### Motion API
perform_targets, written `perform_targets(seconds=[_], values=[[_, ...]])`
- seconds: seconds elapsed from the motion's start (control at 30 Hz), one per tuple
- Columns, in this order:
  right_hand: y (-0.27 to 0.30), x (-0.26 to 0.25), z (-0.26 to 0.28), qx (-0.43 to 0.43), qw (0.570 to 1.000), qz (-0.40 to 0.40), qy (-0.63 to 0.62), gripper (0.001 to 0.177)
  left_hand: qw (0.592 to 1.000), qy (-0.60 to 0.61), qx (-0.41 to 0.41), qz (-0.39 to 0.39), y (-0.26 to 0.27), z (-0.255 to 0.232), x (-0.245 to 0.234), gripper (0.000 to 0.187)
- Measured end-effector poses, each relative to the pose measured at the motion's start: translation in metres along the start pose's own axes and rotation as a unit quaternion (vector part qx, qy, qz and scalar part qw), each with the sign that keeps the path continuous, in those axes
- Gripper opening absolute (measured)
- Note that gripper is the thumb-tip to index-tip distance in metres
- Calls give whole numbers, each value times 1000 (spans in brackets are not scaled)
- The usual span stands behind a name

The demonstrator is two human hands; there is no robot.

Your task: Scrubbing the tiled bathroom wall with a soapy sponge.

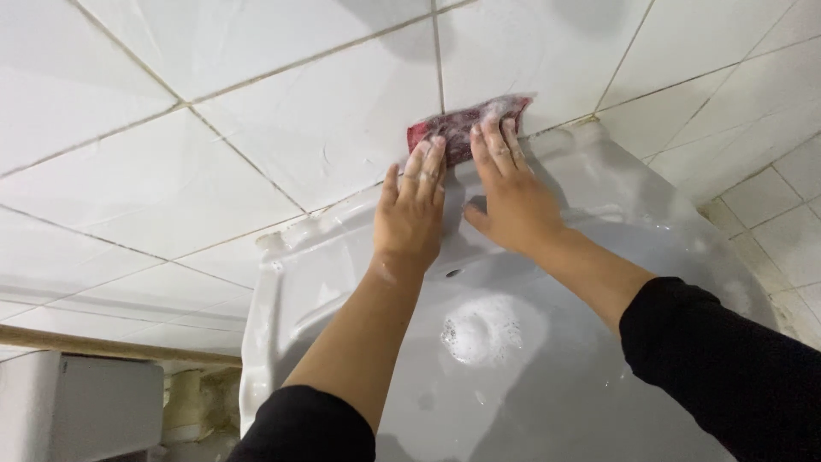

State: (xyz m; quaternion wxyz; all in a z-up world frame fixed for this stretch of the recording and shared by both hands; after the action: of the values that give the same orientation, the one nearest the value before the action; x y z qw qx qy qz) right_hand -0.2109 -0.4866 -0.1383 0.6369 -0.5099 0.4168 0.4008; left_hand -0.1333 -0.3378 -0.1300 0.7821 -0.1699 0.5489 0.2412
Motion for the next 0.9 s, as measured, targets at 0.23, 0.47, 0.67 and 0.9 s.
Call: perform_targets(seconds=[0.23,0.47,0.67,0.9], values=[[6,-8,1,29,996,-34,-80,99,978,197,-37,58,22,5,-34,68],[-24,-19,-23,342,883,-125,-295,65,828,511,-226,-47,13,8,-41,74],[-43,-44,-32,405,778,3,-481,78,642,704,-290,-89,-17,20,-42,69],[-21,-54,3,508,516,28,-689,79,415,853,-315,36,-4,9,-59,61]])
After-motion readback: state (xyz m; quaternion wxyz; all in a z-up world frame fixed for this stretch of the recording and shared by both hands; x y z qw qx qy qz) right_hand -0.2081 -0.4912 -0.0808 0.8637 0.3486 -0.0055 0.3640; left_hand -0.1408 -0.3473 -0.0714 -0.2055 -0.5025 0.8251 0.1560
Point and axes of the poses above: each hand's wrist, its own y-axis away from the middle knuckle, its own x-axis out of the palm, z = x × y, the point moved 1 cm from there along -y, towards the middle knuckle, and after that the axes turned 5 degrees about y, right-handed, at the moved point
